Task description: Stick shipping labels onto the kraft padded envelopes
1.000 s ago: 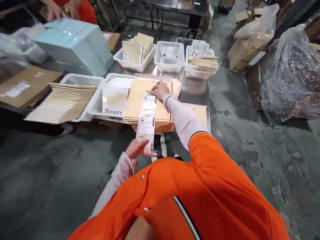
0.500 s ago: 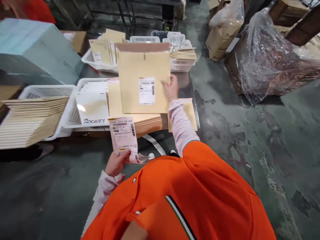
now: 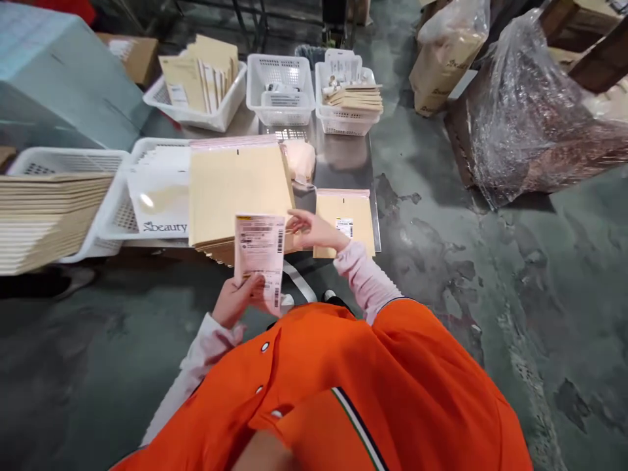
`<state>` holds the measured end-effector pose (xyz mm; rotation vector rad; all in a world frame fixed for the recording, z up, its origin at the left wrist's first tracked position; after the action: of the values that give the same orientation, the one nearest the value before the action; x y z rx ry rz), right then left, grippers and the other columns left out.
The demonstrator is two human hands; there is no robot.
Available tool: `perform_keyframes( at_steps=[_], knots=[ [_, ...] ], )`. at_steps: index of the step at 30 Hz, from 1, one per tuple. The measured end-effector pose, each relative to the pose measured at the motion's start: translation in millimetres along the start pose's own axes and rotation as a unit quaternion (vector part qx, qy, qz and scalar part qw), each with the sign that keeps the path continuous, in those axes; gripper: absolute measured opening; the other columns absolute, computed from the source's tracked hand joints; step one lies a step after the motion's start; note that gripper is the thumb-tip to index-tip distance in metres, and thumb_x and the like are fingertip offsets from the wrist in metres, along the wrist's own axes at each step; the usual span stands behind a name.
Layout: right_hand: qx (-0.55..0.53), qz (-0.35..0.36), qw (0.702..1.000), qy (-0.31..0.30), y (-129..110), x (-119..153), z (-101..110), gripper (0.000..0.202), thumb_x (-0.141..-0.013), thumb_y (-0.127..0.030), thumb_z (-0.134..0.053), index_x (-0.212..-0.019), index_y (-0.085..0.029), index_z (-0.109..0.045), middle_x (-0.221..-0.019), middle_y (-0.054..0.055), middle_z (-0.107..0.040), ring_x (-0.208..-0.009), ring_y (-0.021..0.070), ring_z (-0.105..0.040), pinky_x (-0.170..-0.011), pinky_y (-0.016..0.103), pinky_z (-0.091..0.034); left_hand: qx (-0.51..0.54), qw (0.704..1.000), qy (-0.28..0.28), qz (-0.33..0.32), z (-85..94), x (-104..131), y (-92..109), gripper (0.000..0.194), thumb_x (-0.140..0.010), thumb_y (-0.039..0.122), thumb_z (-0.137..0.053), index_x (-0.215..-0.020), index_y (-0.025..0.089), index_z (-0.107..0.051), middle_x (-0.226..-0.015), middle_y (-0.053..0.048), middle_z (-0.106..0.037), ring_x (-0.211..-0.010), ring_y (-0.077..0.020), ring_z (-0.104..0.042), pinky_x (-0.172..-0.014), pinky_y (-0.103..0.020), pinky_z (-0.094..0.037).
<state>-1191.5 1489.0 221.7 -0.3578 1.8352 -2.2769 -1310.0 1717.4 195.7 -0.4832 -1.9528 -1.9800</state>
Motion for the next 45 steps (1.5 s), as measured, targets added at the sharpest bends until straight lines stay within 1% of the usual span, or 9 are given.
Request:
perform_keyframes(
  at_steps=[5,15,21,26,31,34,37,42,45],
  knots=[
    [-0.064,0.070,0.993,-0.070,-54,37,-85,0.057,-0.083,-0.066,-0.079,-0.116,-0.020,-0.079,-0.116,0.009,-0.080,-0.112,0.0277,-0.075,-0.102,0.040,-0.060,0.052,0.983,0.071,-0.159,7.6,0,50,0.053,-0.057,0.053,-0.097,-0.090,0.016,-0.080,-0.094,-0.010,-0.080,-0.086,-0.0224,-0.073,-0.079,-0.030,-0.058],
    [0.102,0.088,0.990,-0.031,-90,-2,-72,0.022,-0.088,-0.041,-0.083,-0.091,-0.019,-0.084,-0.087,0.005,-0.080,-0.082,0.0212,-0.074,-0.080,0.032,-0.058,0.126,0.952,0.217,-0.173,23.9,-8,38,0.057,-0.067,0.058,-0.091,-0.057,0.020,-0.049,-0.055,0.004,-0.052,-0.056,-0.0096,-0.048,-0.056,-0.021,-0.041],
    [0.218,0.150,0.964,0.033,-113,-119,-58,0.020,-0.078,-0.035,-0.091,-0.081,-0.017,-0.081,-0.113,0.010,-0.073,-0.112,0.0258,-0.067,-0.106,0.040,-0.052,0.188,0.979,0.023,-0.072,-1.6,-38,19,0.068,-0.043,0.051,-0.104,-0.093,0.013,-0.077,-0.096,-0.013,-0.081,-0.088,-0.0266,-0.075,-0.084,-0.037,-0.059],
    [0.327,0.080,0.937,0.097,-90,-204,-43,0.040,-0.080,-0.039,-0.089,-0.110,-0.015,-0.080,-0.139,0.015,-0.061,-0.135,0.0339,-0.052,-0.120,0.053,-0.041,0.177,0.983,0.033,0.015,6.8,-19,-42,0.076,-0.036,0.057,-0.105,-0.090,0.011,-0.078,-0.096,-0.019,-0.081,-0.097,-0.0370,-0.078,-0.095,-0.050,-0.061],
    [0.360,-0.031,0.911,0.198,-54,-191,9,0.101,-0.065,-0.045,-0.101,-0.146,-0.004,-0.057,-0.152,0.030,-0.051,-0.143,0.0481,-0.047,-0.119,0.066,-0.040,0.172,0.982,0.060,0.044,24.5,28,-93,0.072,-0.048,0.055,-0.104,-0.102,0.015,-0.079,-0.103,-0.016,-0.083,-0.104,-0.0360,-0.079,-0.099,-0.050,-0.062],
    [0.333,-0.080,0.925,0.161,-34,-180,20,0.082,-0.069,-0.040,-0.099,-0.133,-0.003,-0.064,-0.132,0.027,-0.065,-0.130,0.0442,-0.061,-0.115,0.057,-0.048,0.162,0.983,0.072,0.047,37.2,35,-94,0.077,-0.044,0.059,-0.104,-0.100,0.012,-0.080,-0.102,-0.018,-0.083,-0.101,-0.0376,-0.079,-0.094,-0.049,-0.064],
    [0.309,-0.012,0.919,0.245,-46,-168,41,0.061,-0.088,-0.038,-0.083,-0.136,-0.009,-0.059,-0.135,0.022,-0.064,-0.131,0.0366,-0.062,-0.116,0.054,-0.049,0.128,0.989,0.064,0.037,43.5,24,-79,0.079,-0.039,0.063,-0.103,-0.094,0.010,-0.080,-0.097,-0.018,-0.082,-0.092,-0.0365,-0.080,-0.085,-0.046,-0.066],
    [0.215,0.077,0.900,0.371,-35,-88,148,0.043,-0.100,-0.039,-0.067,-0.134,-0.015,-0.055,-0.131,0.016,-0.067,-0.124,0.0259,-0.065,-0.110,0.048,-0.055,0.109,0.991,0.069,-0.038,47.0,13,-46,0.074,-0.054,0.071,-0.096,-0.097,0.013,-0.081,-0.097,-0.017,-0.082,-0.092,-0.0342,-0.080,-0.080,-0.042,-0.067],
    [0.173,-0.028,0.905,0.388,23,-4,214,0.046,-0.090,-0.037,-0.078,-0.123,-0.012,-0.059,-0.125,0.018,-0.070,-0.114,0.0264,-0.068,-0.105,0.046,-0.057,0.116,0.988,0.075,-0.061,42.4,18,-37,0.078,-0.056,0.073,-0.094,-0.106,0.015,-0.080,-0.104,-0.017,-0.082,-0.102,-0.0355,-0.079,-0.086,-0.042,-0.067]
  ],
)
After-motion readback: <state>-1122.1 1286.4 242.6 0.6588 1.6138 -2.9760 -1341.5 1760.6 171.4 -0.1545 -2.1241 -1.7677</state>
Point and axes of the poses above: each hand's wrist, its own x-axis away from the middle knuckle, its own z-axis out of the back of the hand, y = z × x, the point moved 9 cm from there along -x, towards the middle knuckle
